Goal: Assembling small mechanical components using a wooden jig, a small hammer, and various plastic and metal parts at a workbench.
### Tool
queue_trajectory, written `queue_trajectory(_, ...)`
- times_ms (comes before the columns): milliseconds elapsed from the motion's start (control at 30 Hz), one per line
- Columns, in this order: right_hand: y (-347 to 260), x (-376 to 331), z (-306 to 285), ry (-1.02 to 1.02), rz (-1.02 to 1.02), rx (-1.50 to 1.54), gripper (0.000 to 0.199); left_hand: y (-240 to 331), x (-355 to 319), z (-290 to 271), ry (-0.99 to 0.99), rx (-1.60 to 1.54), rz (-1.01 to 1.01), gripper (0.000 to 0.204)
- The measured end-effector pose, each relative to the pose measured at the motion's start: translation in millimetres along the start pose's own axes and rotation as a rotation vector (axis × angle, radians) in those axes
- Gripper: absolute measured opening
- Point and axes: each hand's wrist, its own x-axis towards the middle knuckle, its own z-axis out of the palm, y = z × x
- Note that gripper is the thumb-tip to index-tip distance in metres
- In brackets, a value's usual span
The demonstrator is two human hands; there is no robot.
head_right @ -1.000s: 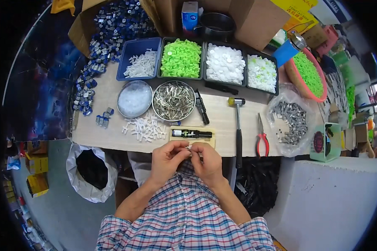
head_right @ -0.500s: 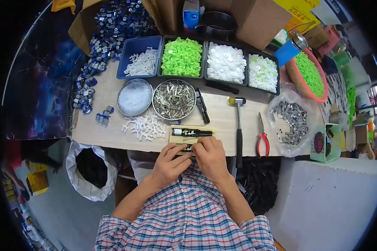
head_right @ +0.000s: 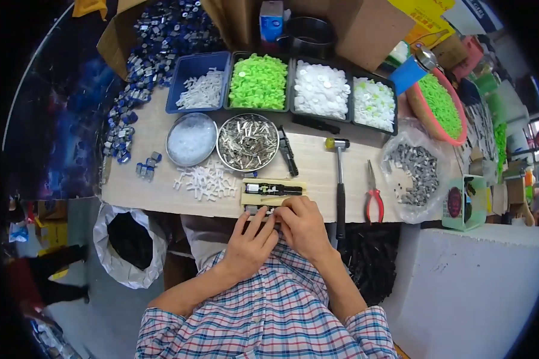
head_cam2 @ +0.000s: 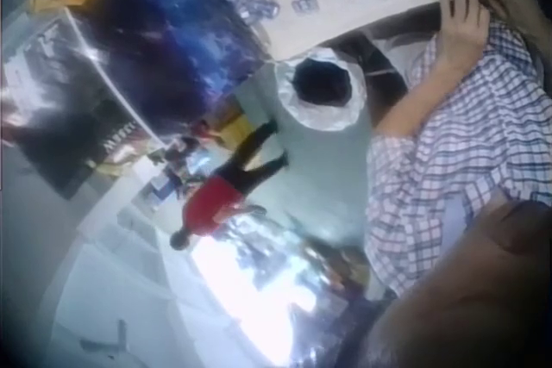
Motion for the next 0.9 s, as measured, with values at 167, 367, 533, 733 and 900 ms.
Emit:
queue_trajectory(167, 37, 6, -20, 0.293, 0.047, 0.011, 0.024, -26, 9, 4, 0.170, -0.205, -0.001, 0.013)
queue_trajectory(367, 173, -16, -83, 0.568, 0.449, -0.517, 0.024, -90, 78, 16, 0.499, -0.182, -0.253, 0.015)
queue_trajectory(533, 236, -23, -89, 0.419, 0.615, -0.572, 0.019, -108, 92, 29, 0.467, -0.050, -0.328, 0.018)
queue_trajectory(733, 239, -26, -94, 0.471, 0.660, -0.318, 0.020, -102, 38, -1, 0.631, -0.109, -0.492, 0.021)
queue_trajectory(900, 258, -34, -97, 0.489, 0.648, -0.160, 0.021, -124, -27, -18, 0.598, -0.019, -0.776, 0.028)
